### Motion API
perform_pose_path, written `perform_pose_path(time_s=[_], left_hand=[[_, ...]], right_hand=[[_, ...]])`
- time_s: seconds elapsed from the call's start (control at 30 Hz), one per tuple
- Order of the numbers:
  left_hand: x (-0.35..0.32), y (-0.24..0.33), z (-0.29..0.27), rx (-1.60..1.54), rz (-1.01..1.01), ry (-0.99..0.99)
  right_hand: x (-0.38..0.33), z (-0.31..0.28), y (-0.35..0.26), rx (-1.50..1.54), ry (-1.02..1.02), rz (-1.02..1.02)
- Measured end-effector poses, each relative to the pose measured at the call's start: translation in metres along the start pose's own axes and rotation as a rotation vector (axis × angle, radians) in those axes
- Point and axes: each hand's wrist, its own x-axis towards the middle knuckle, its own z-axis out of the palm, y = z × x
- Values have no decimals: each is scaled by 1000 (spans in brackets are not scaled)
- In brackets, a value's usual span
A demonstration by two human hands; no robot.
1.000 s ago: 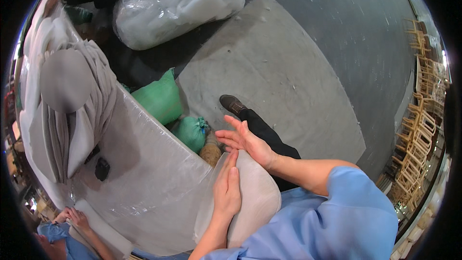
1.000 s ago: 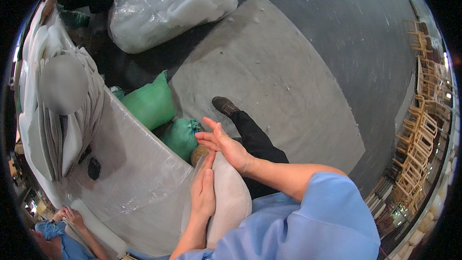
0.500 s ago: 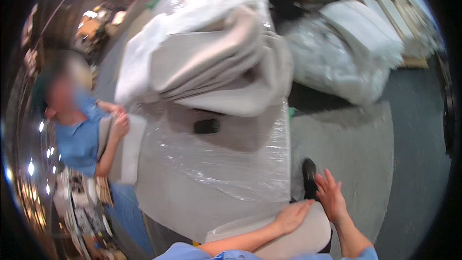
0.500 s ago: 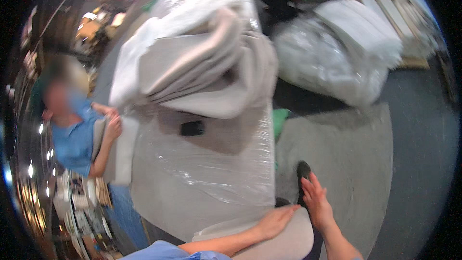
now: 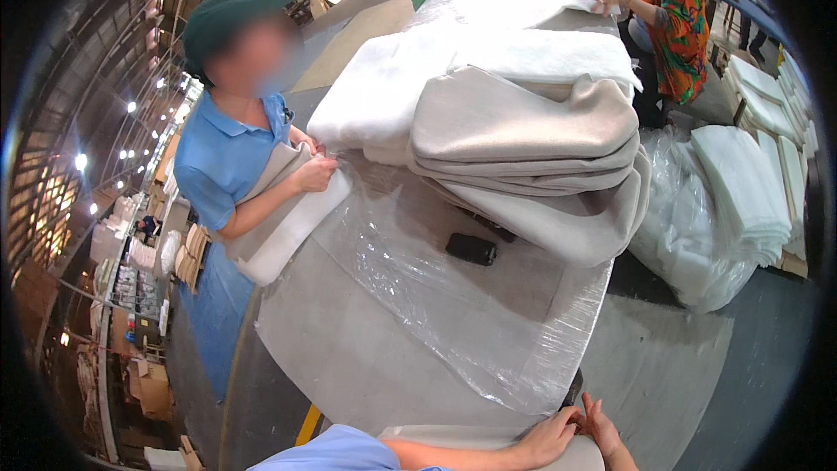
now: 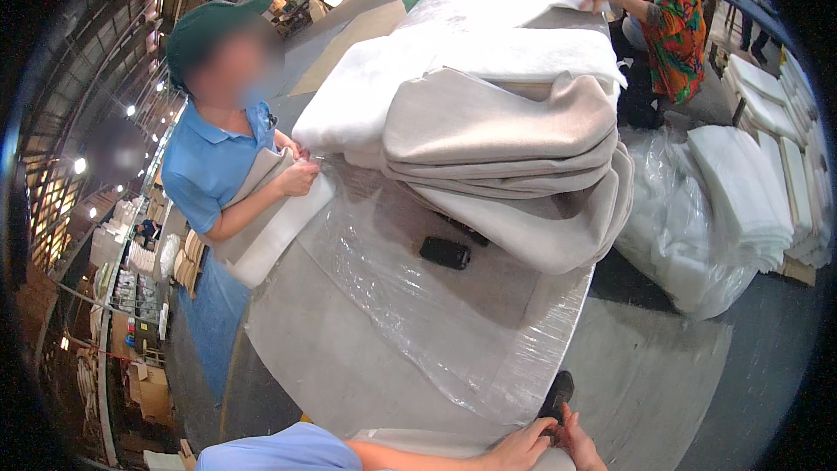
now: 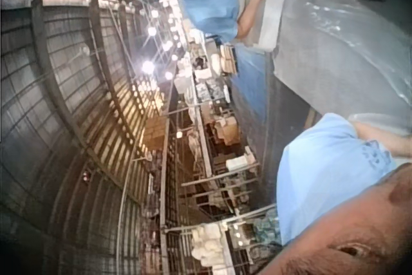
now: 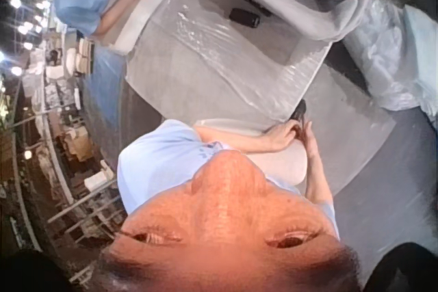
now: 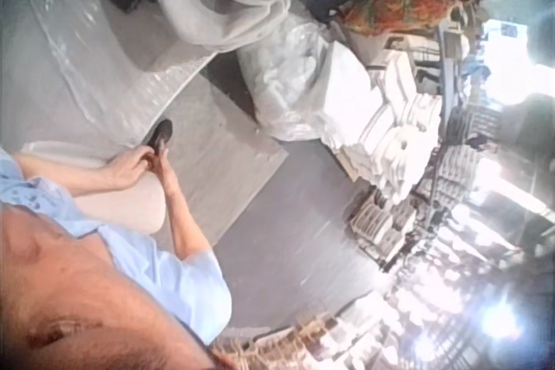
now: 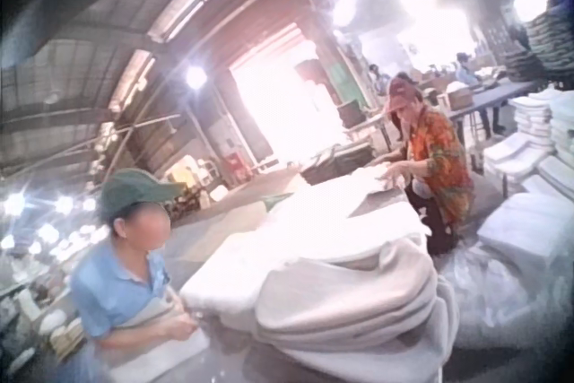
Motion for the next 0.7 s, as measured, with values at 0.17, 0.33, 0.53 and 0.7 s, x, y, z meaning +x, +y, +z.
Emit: perform_pose_path(time_s=[0.17,0.33,0.53,0.7], left_hand=[[-8,17,-5,28,12,53],[-3,2,-7,36,25,3],[-46,29,-57,48,238,-320],[-167,52,-169,446,-106,-441]], right_hand=[[2,6,0,-55,-36,-6],[-16,36,-24,-158,35,85],[-86,72,-62,-436,315,37],[-117,84,-55,-365,165,195]])
